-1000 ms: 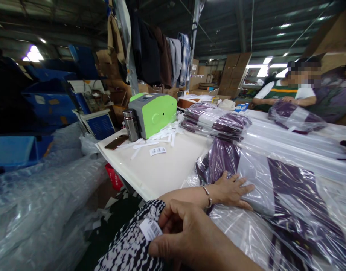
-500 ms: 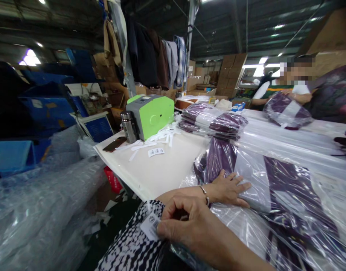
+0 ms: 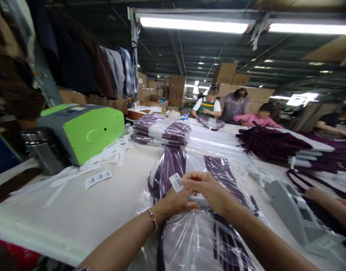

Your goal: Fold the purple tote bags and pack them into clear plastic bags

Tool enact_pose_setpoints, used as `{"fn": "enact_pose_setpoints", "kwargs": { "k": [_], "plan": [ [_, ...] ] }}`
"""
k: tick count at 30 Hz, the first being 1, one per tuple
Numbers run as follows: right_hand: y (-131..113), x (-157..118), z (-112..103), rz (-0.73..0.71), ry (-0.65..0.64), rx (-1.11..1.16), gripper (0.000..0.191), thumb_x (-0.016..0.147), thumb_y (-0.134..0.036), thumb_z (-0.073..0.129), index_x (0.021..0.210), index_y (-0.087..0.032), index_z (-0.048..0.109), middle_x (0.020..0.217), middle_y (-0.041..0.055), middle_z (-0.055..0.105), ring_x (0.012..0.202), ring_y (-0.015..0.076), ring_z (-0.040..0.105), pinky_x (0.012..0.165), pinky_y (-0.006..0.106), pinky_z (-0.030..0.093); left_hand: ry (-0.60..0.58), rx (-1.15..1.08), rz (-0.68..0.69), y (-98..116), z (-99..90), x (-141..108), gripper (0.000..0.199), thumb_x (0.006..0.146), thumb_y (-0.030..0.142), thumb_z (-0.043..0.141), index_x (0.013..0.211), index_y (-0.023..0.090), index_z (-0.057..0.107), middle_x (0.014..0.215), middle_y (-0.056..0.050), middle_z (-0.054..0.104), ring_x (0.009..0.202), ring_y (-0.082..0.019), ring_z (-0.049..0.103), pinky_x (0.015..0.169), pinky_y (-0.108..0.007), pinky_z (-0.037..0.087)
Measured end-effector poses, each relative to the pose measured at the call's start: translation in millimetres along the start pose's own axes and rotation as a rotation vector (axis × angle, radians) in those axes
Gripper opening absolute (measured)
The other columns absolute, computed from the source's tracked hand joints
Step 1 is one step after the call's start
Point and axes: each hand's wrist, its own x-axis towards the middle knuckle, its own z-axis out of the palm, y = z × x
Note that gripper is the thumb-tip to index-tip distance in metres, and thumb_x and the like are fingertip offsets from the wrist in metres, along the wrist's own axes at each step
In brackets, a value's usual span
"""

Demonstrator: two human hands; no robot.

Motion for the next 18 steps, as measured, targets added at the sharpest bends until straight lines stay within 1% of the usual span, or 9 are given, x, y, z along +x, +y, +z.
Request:
{"fn": "enact_pose_setpoints", "kwargs": {
  "k": [2,4,6,8,9,11,13,15,18],
  "plan": [
    [7.5,12.1,-15.8,-0.021,0.034,-0.046,0.035,0.069,-0.049,0.073,0.075,-0.016,0.064,0.066,-0.0019,0.057,0.062,0.0106,0.047,0.061,0.025,0.035,0.023,0.02,-0.029,-2.4,2.4,2.2,0.069,0.086,0.061,0.059,0.142,0.023,0.044,0.147,-0.013,0.05,0.138,-0.035,0.041,0.115,-0.057,0.03],
    [12.3,28.1,-34.5,-0.054,0.084,-0.148,0.034,0.07,-0.048,0.071,0.077,-0.015,0.065,0.069,-0.0011,0.059,0.063,0.0112,0.048,0.061,0.026,0.035,0.012,0.068,-0.043,-3.8,5.5,3.4,0.078,0.086,0.066,0.055,0.148,0.023,0.037,0.155,-0.016,0.04,0.144,-0.038,0.032,0.117,-0.064,0.021],
    [14.6,48.5,-57.2,-0.083,0.143,-0.302,0.035,0.07,-0.049,0.07,0.078,-0.015,0.066,0.069,-0.0014,0.058,0.063,0.0111,0.046,0.059,0.026,0.033,-0.04,0.115,-0.017,-4.4,9.3,4.1,0.083,0.087,0.069,0.049,0.153,0.023,0.028,0.161,-0.017,0.028,0.149,-0.037,0.021,0.119,-0.065,0.012],
    [15.3,72.5,-82.3,-0.087,0.163,-0.427,0.037,0.07,-0.051,0.069,0.079,-0.015,0.066,0.066,-0.0025,0.055,0.06,0.0104,0.042,0.057,0.026,0.029,-0.105,0.131,0.005,-4.1,13.1,4.4,0.085,0.088,0.071,0.043,0.155,0.024,0.021,0.164,-0.014,0.022,0.152,-0.033,0.014,0.121,-0.062,0.009],
    [15.2,85.1,-94.7,-0.084,0.15,-0.462,0.039,0.07,-0.053,0.068,0.079,-0.015,0.066,0.065,-0.0032,0.054,0.059,0.01,0.04,0.056,0.026,0.028,-0.128,0.122,0.002,-3.5,14.7,4.2,0.086,0.088,0.072,0.041,0.156,0.024,0.019,0.164,-0.013,0.021,0.152,-0.032,0.013,0.121,-0.062,0.009],
    [14.8,110.3,-116.1,-0.092,0.083,-0.504,0.043,0.071,-0.057,0.067,0.081,-0.015,0.066,0.063,-0.0043,0.052,0.058,0.0094,0.038,0.056,0.025,0.027,-0.157,0.091,-0.025,-1.6,16.3,2.6,0.089,0.087,0.075,0.04,0.156,0.024,0.018,0.164,-0.013,0.019,0.152,-0.033,0.012,0.121,-0.063,0.01],
    [14.3,134.3,-130.0,-0.109,-0.011,-0.549,0.045,0.071,-0.059,0.067,0.082,-0.015,0.065,0.065,-0.0046,0.052,0.059,0.0092,0.038,0.057,0.025,0.028,-0.167,0.043,-0.043,0.2,14.7,-0.7,0.091,0.085,0.078,0.038,0.156,0.024,0.018,0.164,-0.013,0.018,0.152,-0.034,0.011,0.121,-0.065,0.009],
    [14.5,156.7,-134.7,-0.113,-0.099,-0.588,0.044,0.071,-0.058,0.068,0.081,-0.015,0.064,0.067,-0.0042,0.053,0.061,0.0092,0.041,0.059,0.025,0.03,-0.161,-0.021,-0.066,0.7,10.1,-5.1,0.091,0.084,0.08,0.036,0.156,0.028,0.018,0.165,-0.011,0.019,0.152,-0.033,0.012,0.121,-0.065,0.009],
    [18.0,188.5,-128.0,-0.086,-0.223,-0.615,0.039,0.07,-0.053,0.07,0.078,-0.015,0.064,0.067,-0.0041,0.055,0.063,0.0092,0.043,0.06,0.024,0.032,-0.155,-0.109,-0.1,-3.2,3.2,-11.3,0.083,0.086,0.078,0.033,0.155,0.035,0.018,0.164,-0.005,0.023,0.151,-0.029,0.018,0.122,-0.061,0.014]
  ]
}}
